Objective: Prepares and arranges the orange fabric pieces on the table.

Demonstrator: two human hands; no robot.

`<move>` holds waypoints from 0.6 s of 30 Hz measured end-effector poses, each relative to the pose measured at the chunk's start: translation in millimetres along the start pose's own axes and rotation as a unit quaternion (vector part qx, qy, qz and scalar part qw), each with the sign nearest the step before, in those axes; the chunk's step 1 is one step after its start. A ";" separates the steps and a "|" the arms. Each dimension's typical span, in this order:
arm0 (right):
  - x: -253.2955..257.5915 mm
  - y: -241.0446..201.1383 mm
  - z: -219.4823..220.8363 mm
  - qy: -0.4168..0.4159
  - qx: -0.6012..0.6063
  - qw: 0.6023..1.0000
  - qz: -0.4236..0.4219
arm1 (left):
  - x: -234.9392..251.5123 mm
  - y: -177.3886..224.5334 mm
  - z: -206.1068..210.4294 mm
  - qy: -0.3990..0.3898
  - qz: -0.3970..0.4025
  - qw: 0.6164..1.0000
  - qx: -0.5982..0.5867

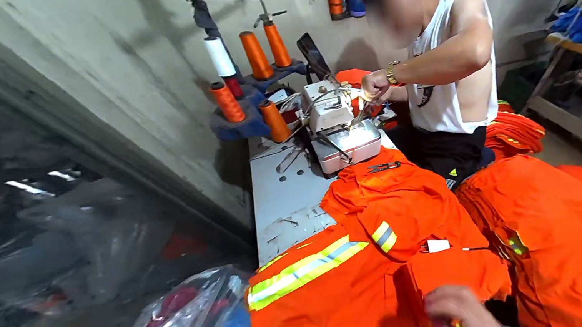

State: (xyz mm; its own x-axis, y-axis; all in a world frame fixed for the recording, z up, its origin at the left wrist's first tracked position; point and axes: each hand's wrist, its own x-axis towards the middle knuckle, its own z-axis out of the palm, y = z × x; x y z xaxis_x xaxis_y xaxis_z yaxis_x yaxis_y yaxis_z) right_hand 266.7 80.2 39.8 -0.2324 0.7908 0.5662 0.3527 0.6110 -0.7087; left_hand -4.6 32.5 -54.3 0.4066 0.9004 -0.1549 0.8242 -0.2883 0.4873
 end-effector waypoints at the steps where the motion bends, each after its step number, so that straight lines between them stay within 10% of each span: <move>1: -2.5 -5.1 14.5 -0.052 0.043 0.998 -0.006 | 1.5 1.3 2.5 0.000 -0.016 1.000 0.006; 7: -34.4 25.2 50.8 -0.393 0.081 0.898 0.180 | 9.0 0.6 -25.9 -0.047 -0.099 0.981 -0.157; 18: -27.8 28.4 68.3 -0.429 0.032 0.864 0.263 | 25.9 -11.8 -34.3 -0.129 -0.196 0.943 -0.235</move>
State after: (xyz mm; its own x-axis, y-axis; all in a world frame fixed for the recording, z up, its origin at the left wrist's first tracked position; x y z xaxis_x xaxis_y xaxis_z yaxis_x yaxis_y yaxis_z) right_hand 221.3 77.9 -24.8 -0.6513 0.6781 -0.3407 0.5687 0.1389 -0.8107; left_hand -17.3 70.4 -34.5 0.2388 0.7811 -0.5770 0.6901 0.2815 0.6667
